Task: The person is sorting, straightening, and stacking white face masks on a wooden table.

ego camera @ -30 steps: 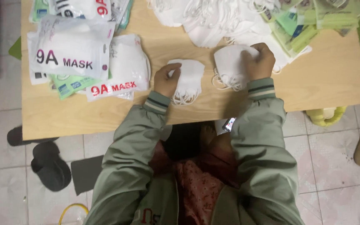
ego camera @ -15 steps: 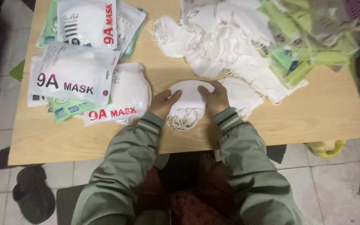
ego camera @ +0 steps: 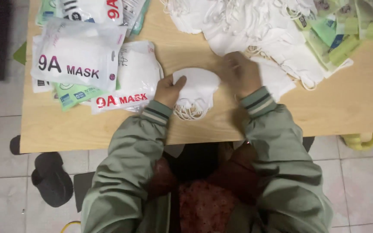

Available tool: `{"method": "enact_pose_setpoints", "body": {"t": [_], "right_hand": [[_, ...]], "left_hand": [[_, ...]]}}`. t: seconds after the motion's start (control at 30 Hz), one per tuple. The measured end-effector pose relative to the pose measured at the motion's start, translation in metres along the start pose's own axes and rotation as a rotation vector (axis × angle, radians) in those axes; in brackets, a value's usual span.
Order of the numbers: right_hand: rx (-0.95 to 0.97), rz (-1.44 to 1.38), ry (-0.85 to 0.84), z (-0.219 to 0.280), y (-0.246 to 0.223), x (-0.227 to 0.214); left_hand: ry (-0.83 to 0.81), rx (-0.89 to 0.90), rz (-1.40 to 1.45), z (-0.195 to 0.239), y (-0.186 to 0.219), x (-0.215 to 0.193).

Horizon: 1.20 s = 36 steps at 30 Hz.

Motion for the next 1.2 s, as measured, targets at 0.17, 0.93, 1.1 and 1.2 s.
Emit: {"method": "enact_pose_setpoints", "body": {"t": [0.17, 0.93, 1.1, 1.2], "right_hand": [[-0.172, 0.534, 0.040, 0.006, 0.116, -0.065], [-0.225, 0.546, 0.159, 0.009, 0.149, -0.079], [-0.114, 0.596, 0.045, 0.007, 0.161, -0.073], [0.065, 0.857, -0.087, 0.006, 0.158, -0.070]], "left_hand": [[0.082, 0.272, -0.400, -0.003, 0.001, 0.002], [0.177, 0.495, -0.311, 0.033, 0.050, 0.025], [0.100, 0.430, -0.186, 0.035, 0.066, 0.020], [0.110, 0.512, -0.309, 0.032, 0.078, 0.019]]}}
Point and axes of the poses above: each hand's wrist, its own z-axis away from the middle knuckle, its own x-axis out of the palm, y = z × x, the point moved 6 cm from there along -z, towards the middle knuckle, and after that the axes turned 8 degrees about -x, right-handed, at the moved point
